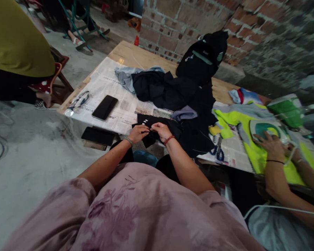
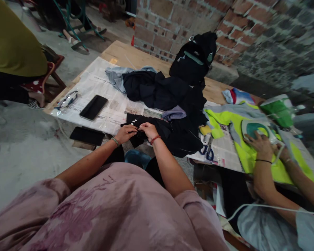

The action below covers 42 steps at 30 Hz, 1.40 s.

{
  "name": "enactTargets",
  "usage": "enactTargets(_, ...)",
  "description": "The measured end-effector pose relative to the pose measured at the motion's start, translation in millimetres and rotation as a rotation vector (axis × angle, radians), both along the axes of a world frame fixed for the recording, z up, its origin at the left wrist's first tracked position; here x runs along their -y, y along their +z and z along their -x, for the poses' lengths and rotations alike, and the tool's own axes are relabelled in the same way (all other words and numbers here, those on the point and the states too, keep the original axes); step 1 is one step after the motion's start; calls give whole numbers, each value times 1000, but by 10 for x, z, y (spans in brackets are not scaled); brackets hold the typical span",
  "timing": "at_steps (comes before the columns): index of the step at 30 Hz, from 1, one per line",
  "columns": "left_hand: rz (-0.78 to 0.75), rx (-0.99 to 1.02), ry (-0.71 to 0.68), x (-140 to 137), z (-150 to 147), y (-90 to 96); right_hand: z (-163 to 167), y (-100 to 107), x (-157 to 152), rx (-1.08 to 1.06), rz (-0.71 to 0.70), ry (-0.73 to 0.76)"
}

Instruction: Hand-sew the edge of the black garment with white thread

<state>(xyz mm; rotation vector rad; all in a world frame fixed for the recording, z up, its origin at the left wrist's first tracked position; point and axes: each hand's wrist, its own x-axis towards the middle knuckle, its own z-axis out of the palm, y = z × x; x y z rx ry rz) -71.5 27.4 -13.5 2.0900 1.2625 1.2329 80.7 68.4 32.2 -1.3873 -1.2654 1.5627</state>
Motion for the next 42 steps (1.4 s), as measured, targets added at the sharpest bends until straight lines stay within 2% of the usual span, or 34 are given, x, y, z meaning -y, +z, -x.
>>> enactTargets(3, -24, 8, -22, -9, -1, -9, 43, -22, -36, 32, -1, -125)
enactTargets(7, -50, 6, -55, -10, 4, -17, 60, -14, -82, -30, 88, -288)
enactTargets(10, -56, -4, -67, -3, 6, -16, 31, 13, -91, -73, 133, -336)
enactTargets(18, 12, -6, -30, 11, -6, 34, -17, 173, -57, -176, 25, -212)
enactTargets(21, 82, 8, -24, 32, -5, 62, -27, 277, -58, -281, 87, -130)
enactTargets(25, 174, 32, 47, 57, -4, 73, -31, 354, -48, -401, 257, 10)
enactTargets(27, 195, 23, 54, 62, -2, 78, -14, 341, -48, -404, 260, 95)
enactTargets(28, 201, 12, 51, 62, -1, 83, -4, 325, -56, -375, 208, 119)
enactTargets(30, 206, -13, 54, 63, 1, 102, 1, 290, -95, -227, -6, 108)
enactTargets(34, 211, -43, 85, 63, -2, 137, -126, 313, -268, 309, -693, 121)
enactTargets(36, 213, -51, 94, 60, -4, 139, -247, 382, -366, 500, -958, 165)
enactTargets(39, 218, -53, 102, 55, -6, 126, -407, 496, -472, 611, -1132, 127)
enactTargets(42, 213, -44, 104, 59, -4, 121, -474, 555, -519, 540, -1097, -3)
